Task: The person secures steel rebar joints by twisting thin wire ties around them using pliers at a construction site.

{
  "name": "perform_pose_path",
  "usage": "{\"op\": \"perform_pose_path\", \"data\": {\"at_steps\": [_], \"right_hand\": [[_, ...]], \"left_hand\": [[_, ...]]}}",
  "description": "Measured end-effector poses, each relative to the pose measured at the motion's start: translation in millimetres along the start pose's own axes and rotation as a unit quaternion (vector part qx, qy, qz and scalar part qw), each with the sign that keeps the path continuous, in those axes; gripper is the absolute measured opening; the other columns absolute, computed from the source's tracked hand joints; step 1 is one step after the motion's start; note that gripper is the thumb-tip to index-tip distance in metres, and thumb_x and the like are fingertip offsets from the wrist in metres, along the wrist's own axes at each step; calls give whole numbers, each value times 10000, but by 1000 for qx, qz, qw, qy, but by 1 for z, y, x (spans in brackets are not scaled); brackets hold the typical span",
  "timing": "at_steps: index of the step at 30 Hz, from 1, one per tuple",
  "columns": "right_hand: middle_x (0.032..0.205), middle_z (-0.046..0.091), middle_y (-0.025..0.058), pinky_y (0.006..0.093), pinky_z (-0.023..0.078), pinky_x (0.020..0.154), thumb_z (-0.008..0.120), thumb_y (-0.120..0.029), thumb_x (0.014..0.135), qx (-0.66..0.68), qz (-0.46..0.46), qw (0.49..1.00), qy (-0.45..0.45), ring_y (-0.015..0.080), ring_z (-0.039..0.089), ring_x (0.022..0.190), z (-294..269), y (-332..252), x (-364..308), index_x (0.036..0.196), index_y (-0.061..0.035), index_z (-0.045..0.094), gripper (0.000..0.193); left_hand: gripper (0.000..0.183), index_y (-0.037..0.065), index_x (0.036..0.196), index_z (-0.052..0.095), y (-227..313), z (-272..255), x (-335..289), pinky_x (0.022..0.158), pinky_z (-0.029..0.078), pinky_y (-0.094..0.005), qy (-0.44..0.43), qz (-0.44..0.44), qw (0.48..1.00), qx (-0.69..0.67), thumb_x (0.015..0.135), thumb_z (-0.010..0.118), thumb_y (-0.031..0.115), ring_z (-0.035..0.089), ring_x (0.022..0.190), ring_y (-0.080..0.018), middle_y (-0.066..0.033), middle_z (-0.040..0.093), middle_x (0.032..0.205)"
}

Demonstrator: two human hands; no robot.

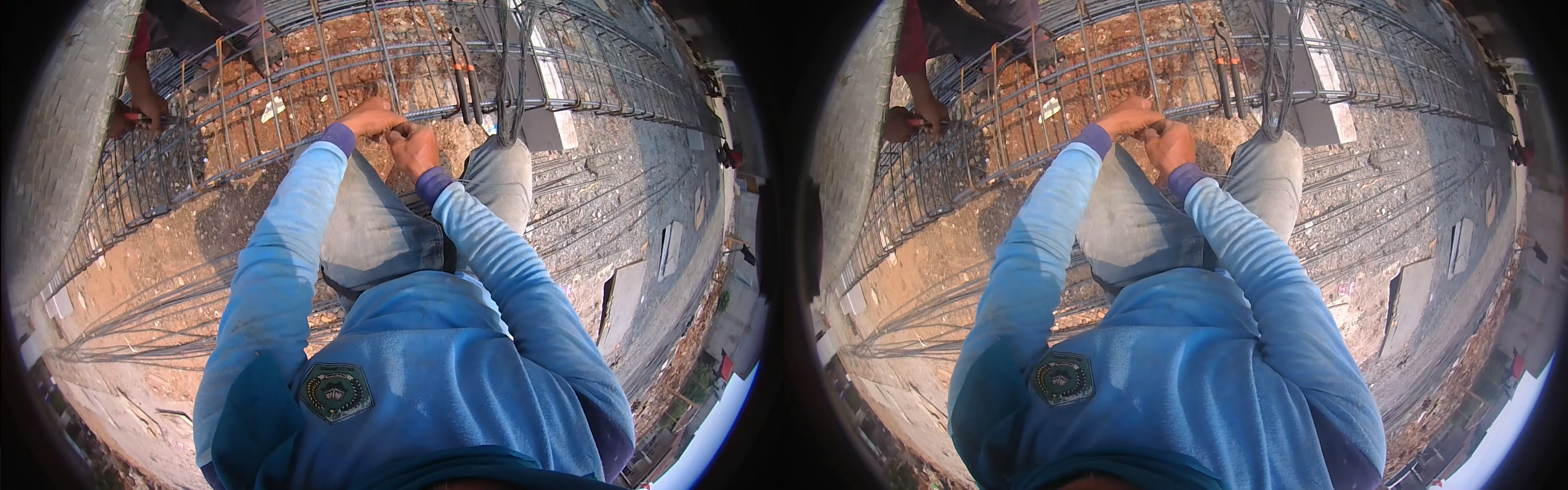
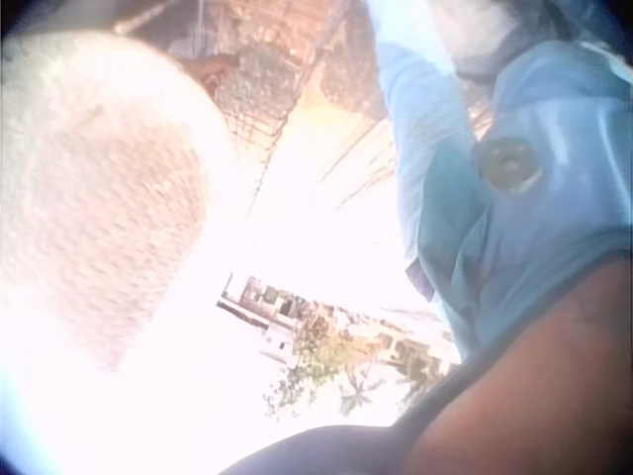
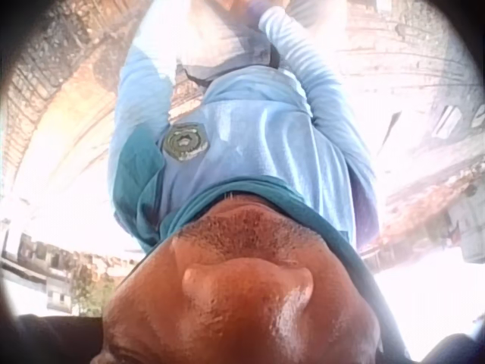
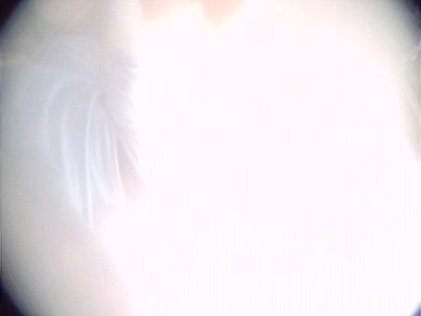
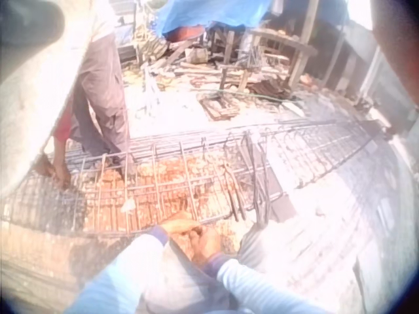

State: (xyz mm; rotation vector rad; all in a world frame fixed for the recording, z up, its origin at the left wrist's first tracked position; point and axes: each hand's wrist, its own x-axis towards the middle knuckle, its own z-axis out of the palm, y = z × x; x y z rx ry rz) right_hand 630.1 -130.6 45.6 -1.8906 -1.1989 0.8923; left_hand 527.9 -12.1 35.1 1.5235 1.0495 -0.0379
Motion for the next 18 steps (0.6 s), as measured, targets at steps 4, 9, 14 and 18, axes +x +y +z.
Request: {"op": "perform_pose_path", "data": {"at_steps": [4,9,14,18], "right_hand": [[716,669,149,333,485,634,630,-209,841,-60,-31,998,14,199,636,648,-17,-6,12,904,22,682,245],[663,638,100,326,438,561,662,-244,872,-8,71,997,25,167,581,585,-14,42,20,816,20,658,270],[637,596,25,269,404,514,641,-228,905,238,204,933,-178,107,523,557,-19,29,-7,806,1,627,250],[935,661,183,341,539,688,628,-273,909,-168,-188,965,75,235,654,728,-56,36,29,1108,-20,651,322]], "left_hand": [[520,12,824,679,-7,12,-1,662,460,-347,81,33,996,28,858,567,518,614,747,-199,-80,666,802],[653,0,898,692,3,16,-4,755,452,-440,135,19,980,144,884,435,600,626,848,-354,-182,679,882],[654,-12,900,674,0,17,-9,777,449,-462,151,18,979,135,877,448,601,623,862,-368,-198,662,854],[620,51,1022,675,1,27,-22,816,463,-467,288,122,947,74,845,503,619,617,960,-387,-253,634,1038]]}}
